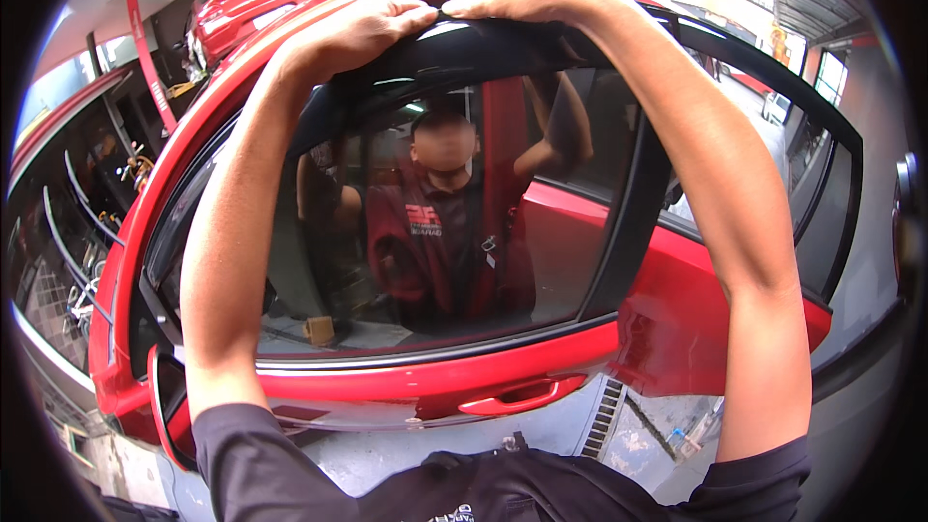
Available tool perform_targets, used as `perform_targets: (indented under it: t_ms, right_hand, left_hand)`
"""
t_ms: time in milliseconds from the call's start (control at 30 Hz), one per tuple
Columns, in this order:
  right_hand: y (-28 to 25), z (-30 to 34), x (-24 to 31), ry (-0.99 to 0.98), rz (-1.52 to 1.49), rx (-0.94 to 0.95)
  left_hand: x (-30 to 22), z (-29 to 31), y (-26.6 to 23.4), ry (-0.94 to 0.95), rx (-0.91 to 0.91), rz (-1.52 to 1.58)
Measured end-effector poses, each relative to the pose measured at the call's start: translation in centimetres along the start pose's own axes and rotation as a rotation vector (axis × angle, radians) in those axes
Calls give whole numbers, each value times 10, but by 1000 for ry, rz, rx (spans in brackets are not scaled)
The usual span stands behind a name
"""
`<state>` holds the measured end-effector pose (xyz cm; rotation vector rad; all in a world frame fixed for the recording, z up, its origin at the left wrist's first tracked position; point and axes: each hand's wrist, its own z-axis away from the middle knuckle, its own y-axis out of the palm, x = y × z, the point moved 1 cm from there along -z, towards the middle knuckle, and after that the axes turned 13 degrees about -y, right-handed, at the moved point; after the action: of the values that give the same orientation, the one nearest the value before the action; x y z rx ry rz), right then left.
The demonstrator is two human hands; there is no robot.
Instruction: The person measures and installs black window visors onto the side windows of a red car. They use a utility knife to trim the visors, a squeegee to press them into place, and a spray bottle with a cloth to clean the windows before and after installation.
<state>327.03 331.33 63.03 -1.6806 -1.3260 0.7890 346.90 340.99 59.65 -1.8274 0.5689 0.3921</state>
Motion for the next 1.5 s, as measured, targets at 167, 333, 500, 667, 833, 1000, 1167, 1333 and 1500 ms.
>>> perform_targets:
  t_ms: [167, 333, 500, 667, 833, 1000, 1167, 1333, 1500]
  right_hand:
    - [-24, 12, -44, -232, 25, 100]
    - [-43, 48, -93, -55, -106, 162]
    - [-50, 54, -75, 21, -131, 236]
    - [-50, 70, -69, -17, -133, 223]
    - [-66, 87, -88, -102, -182, 171]
    - [-83, 92, -118, 32, -91, 236]
    - [-85, 99, -115, 42, -76, 272]
    - [-70, 98, -120, -12, -105, 165]
    - [-80, 179, -155, 181, -349, -201]
  left_hand:
    - [-19, -11, -10, 18, 54, -125]
    - [-56, -59, 30, 29, 31, -231]
    - [-51, -69, 44, 76, 118, -94]
    - [-49, -55, 55, 90, 53, -125]
    - [-61, -76, 48, 81, 178, -13]
    - [-107, -111, 75, 92, 126, -189]
    - [-113, -119, 84, 125, 169, -149]
    - [-85, -119, 85, 112, 189, -46]
    - [-129, -128, 94, 171, 160, -137]
